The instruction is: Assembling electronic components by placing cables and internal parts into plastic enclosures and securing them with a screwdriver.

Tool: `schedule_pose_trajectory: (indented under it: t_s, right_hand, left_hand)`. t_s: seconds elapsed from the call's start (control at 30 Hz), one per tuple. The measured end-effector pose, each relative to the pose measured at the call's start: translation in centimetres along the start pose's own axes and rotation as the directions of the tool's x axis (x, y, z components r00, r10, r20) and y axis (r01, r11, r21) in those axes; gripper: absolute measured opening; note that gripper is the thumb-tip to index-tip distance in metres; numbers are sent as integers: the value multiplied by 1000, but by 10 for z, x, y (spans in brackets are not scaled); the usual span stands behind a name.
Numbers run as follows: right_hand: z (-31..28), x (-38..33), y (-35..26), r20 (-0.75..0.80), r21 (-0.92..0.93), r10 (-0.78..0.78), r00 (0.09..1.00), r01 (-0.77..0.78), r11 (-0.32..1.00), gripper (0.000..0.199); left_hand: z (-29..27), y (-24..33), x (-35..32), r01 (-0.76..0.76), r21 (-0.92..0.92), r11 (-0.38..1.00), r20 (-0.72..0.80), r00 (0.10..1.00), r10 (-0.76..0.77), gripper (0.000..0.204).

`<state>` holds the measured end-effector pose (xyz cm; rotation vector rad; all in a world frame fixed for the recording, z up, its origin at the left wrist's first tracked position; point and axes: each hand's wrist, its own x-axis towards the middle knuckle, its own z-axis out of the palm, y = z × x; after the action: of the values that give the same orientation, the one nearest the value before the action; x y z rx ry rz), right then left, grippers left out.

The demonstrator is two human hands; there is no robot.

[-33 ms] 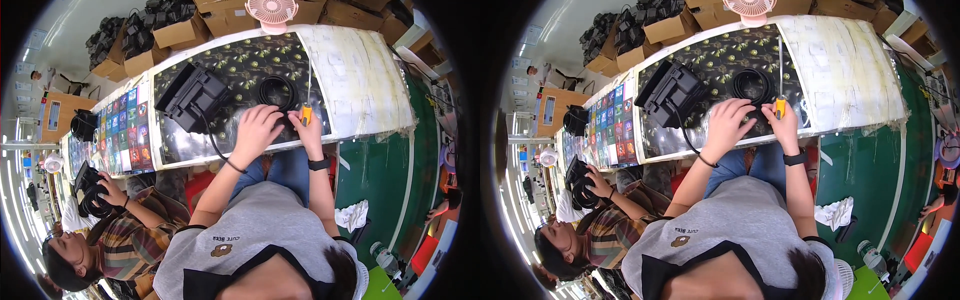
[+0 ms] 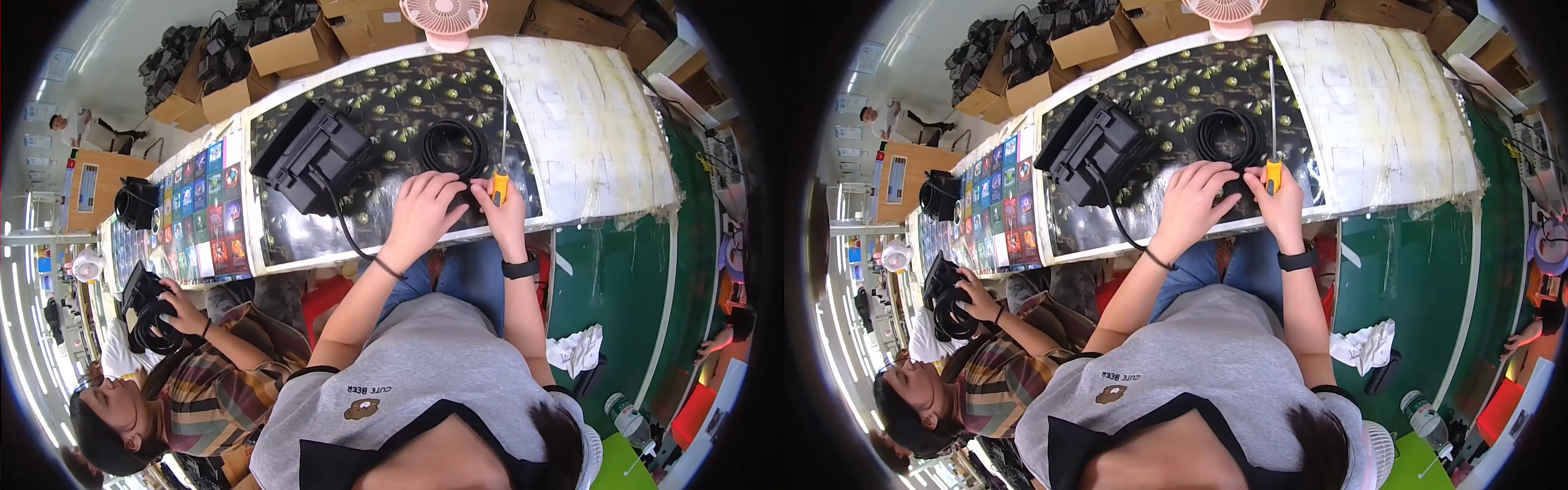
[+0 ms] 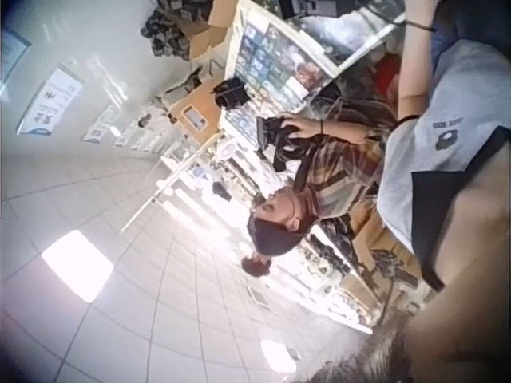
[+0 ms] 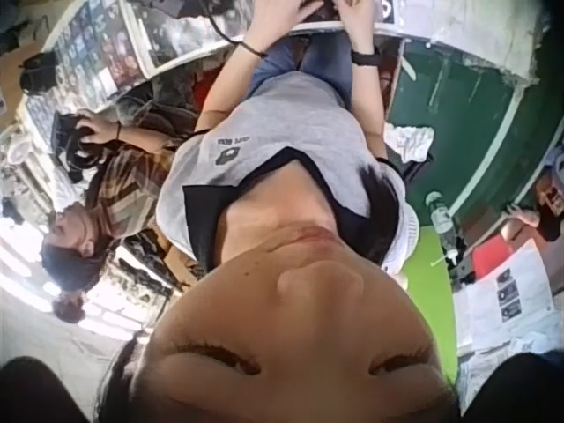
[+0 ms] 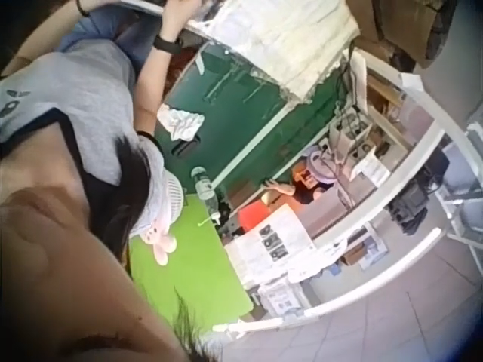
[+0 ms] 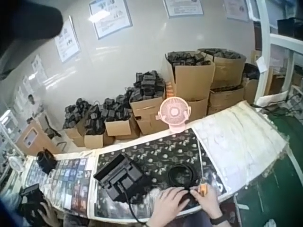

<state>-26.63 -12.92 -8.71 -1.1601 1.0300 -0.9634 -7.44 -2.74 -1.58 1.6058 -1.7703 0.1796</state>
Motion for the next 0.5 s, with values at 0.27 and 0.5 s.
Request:
schedule_pose_trajectory:
  t_s: [0.27,0.5]
  right_hand:
    - [11,-23,-20,-56,-285,-27,998,10,958,27]
    - [12,-14,-18,-14,-298,20,1000,-24,954,26]
  left_hand:
    - [53,4,4,-15,-43,999,144,989,21,31]
    - [61,-9,10,-4,-70,998,103,995,11,23]
